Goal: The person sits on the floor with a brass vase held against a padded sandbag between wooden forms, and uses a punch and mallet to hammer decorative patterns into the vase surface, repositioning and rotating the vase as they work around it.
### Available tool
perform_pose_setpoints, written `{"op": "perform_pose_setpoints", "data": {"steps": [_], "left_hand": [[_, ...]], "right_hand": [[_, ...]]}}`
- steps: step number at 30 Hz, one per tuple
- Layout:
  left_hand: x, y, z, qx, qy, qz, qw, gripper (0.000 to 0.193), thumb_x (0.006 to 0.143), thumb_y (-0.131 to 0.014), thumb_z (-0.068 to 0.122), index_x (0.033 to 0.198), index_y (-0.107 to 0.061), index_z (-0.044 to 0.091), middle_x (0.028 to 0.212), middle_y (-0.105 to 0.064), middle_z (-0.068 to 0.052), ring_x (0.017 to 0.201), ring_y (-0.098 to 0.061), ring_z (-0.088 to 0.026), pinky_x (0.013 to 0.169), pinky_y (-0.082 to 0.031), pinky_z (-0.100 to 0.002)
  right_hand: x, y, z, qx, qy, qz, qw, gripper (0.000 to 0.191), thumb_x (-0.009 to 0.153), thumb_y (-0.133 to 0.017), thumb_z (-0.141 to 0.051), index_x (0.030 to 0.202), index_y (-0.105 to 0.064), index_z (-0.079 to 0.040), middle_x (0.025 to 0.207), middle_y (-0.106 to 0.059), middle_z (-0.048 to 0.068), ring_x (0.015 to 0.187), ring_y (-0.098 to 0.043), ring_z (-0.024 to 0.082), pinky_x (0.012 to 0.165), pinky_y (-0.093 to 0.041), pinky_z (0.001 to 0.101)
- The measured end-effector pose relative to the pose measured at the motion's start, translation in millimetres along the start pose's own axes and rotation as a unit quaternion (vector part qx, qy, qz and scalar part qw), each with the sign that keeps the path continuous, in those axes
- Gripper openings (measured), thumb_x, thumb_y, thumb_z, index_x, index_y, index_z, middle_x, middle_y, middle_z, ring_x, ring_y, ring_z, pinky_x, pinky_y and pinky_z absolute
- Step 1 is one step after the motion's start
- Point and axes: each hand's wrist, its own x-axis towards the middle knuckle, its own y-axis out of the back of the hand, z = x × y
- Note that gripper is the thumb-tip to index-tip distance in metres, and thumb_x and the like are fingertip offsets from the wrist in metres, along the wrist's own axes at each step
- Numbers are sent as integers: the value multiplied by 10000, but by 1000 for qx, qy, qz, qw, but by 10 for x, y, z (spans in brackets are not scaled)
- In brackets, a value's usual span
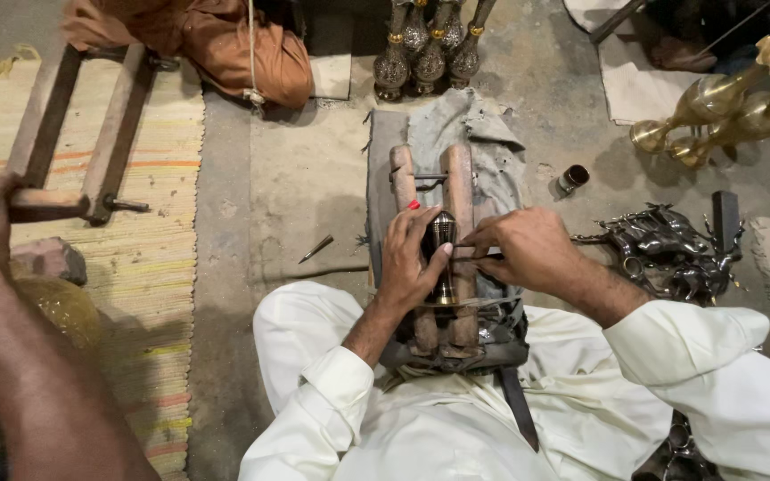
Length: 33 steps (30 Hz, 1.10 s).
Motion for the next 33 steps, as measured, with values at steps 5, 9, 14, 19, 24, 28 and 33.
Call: {"op": "perform_pose_setpoints", "data": {"steps": [5, 9, 14, 19, 24, 28, 33], "left_hand": [[6, -29, -43, -8, 1, -2, 1000, 517, 1018, -617, 358, 1451, -552, 85, 1385, -572, -170, 1361, -487, -380, 1173, -366, -528], [-1, -10, -39, -17, -1, -2, 1000, 462, 1042, -549, 284, 1459, -557, 86, 1398, -569, -173, 1375, -481, -385, 1192, -353, -526], [-7, 7, -36, -19, 6, -2, 1000, 448, 1044, -519, 269, 1454, -561, 92, 1404, -570, -168, 1373, -487, -385, 1196, -354, -517], [-13, 29, -27, -24, 0, -5, 1000, 453, 1065, -500, 302, 1461, -559, 91, 1398, -572, -169, 1367, -484, -385, 1199, -348, -514], [-11, 36, -5, -19, -3, -2, 1000, 452, 1084, -485, 336, 1461, -557, 97, 1399, -573, -164, 1372, -485, -383, 1204, -346, -511], [-11, 24, -1, -11, -7, 2, 1000, 453, 1082, -489, 336, 1462, -555, 98, 1402, -579, -155, 1369, -481, -382, 1208, -336, -519], [-34, 0, -4, -26, 9, -1, 1000, 443, 1090, -495, 336, 1465, -555, 108, 1412, -568, -155, 1377, -470, -381, 1199, -340, -522]], "right_hand": [[46, 39, 39, -21, 22, -8, 1000, 294, 697, -823, -273, 984, -803, -212, 901, -781, -9, 802, -741, 243, 687, -574, 418], [2, 30, 80, 27, -65, -60, 996, 284, 783, -810, -306, 1060, -786, -245, 780, -764, 77, 711, -726, 294, 708, -566, 431], [-196, -185, 65, 158, -37, 84, 983, 276, 840, -770, -234, 1114, -781, -199, 823, -770, 105, 688, -733, 312, 670, -583, 429], [-333, -337, 16, 166, -41, 163, 972, 288, 852, -781, -229, 1129, -766, -150, 902, -766, 131, 773, -739, 320, 707, -589, 414], [-328, -312, -33, 150, -83, 142, 975, 312, 824, -798, -266, 1099, -779, -120, 882, -772, 147, 777, -728, 349, 695, -573, 443], [-299, -320, -8, 190, -112, 112, 969, 332, 829, -800, -293, 1110, -787, -117, 914, -773, 160, 786, -745, 338, 701, -583, 433], [-330, -477, 17, 285, -163, 99, 939, 359, 846, -776, -285, 1149, -772, -93, 938, -785, 157, 797, -791, 254, 698, -596, 386]]}}
